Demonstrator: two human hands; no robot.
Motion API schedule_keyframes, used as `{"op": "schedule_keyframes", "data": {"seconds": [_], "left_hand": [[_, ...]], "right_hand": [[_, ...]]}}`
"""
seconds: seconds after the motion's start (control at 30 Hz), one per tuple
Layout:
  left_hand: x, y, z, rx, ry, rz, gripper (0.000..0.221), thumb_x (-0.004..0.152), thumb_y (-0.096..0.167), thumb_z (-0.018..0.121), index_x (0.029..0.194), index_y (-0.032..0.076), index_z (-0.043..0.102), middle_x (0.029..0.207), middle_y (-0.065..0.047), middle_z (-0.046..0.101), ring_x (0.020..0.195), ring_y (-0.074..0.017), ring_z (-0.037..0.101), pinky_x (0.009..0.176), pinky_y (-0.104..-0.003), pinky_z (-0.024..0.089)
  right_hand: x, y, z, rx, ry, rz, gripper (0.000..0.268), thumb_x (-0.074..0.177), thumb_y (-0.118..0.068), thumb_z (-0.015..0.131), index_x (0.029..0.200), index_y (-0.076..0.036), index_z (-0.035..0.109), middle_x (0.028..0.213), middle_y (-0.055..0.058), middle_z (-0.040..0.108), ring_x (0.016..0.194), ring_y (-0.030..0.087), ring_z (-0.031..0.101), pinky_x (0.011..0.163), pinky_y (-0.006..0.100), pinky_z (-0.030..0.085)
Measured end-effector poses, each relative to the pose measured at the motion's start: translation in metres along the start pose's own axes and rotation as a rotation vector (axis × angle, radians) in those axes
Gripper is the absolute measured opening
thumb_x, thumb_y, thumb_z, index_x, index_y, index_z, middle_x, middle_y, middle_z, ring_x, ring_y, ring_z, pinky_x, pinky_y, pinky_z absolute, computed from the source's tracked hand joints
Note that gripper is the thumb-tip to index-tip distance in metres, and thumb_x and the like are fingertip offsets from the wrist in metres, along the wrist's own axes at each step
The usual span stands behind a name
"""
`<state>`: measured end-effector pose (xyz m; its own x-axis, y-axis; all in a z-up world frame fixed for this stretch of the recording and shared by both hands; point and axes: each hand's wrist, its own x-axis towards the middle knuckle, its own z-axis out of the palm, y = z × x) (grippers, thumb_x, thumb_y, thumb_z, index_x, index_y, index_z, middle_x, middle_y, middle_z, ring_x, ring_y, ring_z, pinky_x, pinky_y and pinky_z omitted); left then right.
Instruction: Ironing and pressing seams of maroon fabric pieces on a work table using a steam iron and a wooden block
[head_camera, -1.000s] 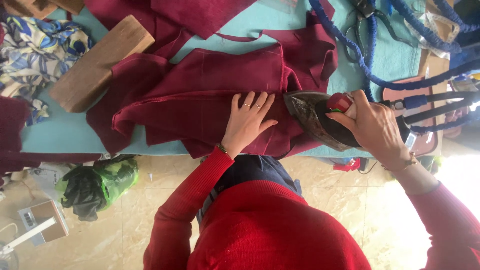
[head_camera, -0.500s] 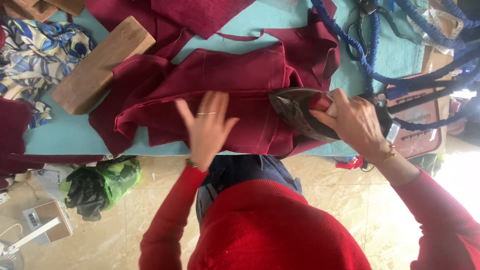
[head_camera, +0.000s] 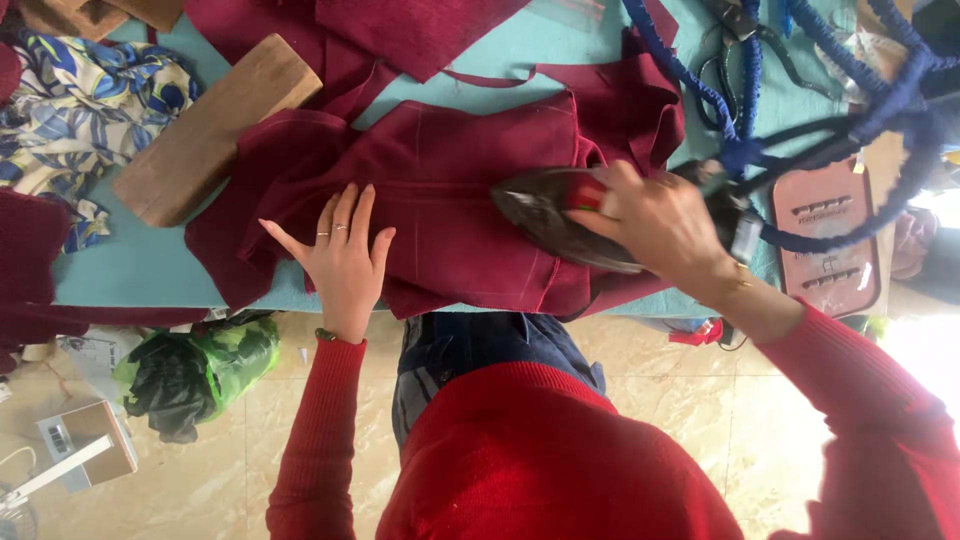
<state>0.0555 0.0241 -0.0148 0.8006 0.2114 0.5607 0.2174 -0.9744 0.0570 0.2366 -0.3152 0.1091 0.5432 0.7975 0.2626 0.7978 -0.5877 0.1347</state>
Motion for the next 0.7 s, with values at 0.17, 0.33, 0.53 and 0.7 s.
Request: {"op": "schedule_keyframes", "data": {"seconds": [0.17, 0.33, 0.53, 0.7], "left_hand": [[-0.001, 0.002, -0.003, -0.066, -0.068, -0.052, 0.060, 0.114, 0.061, 0.034, 0.143, 0.020, 0.068, 0.142, -0.002, 0.066, 0.126, -0.0223, 0.065, 0.112, -0.080, 0.003], [-0.002, 0.001, -0.001, -0.067, -0.057, -0.058, 0.059, 0.114, 0.061, 0.035, 0.142, 0.021, 0.069, 0.140, -0.002, 0.068, 0.125, -0.0219, 0.066, 0.112, -0.079, 0.001], [-0.001, 0.006, -0.002, -0.081, -0.049, -0.077, 0.057, 0.115, 0.059, 0.036, 0.143, 0.021, 0.067, 0.140, -0.003, 0.067, 0.127, -0.0240, 0.064, 0.111, -0.080, -0.001], [-0.005, 0.020, -0.002, -0.052, -0.044, -0.099, 0.060, 0.114, 0.060, 0.034, 0.145, 0.019, 0.065, 0.144, -0.008, 0.064, 0.131, -0.0276, 0.062, 0.110, -0.080, 0.000]], "right_hand": [[-0.046, 0.038, 0.005, -0.021, -0.038, 0.133, 0.059, 0.089, -0.068, 0.077, 0.094, -0.013, 0.057, 0.054, 0.011, 0.060, 0.059, 0.027, 0.069, 0.073, 0.032, 0.057], [-0.034, 0.025, 0.012, -0.042, -0.030, 0.086, 0.060, 0.090, -0.072, 0.072, 0.095, -0.014, 0.057, 0.055, 0.009, 0.061, 0.060, 0.025, 0.070, 0.072, 0.032, 0.057], [-0.004, -0.002, 0.012, -0.008, 0.026, 0.052, 0.062, 0.089, -0.075, 0.071, 0.094, -0.015, 0.056, 0.054, 0.010, 0.060, 0.058, 0.027, 0.068, 0.066, 0.034, 0.056], [-0.026, 0.018, 0.013, -0.023, -0.008, 0.077, 0.061, 0.088, -0.073, 0.072, 0.100, -0.014, 0.059, 0.055, 0.010, 0.061, 0.058, 0.028, 0.069, 0.066, 0.036, 0.057]]}}
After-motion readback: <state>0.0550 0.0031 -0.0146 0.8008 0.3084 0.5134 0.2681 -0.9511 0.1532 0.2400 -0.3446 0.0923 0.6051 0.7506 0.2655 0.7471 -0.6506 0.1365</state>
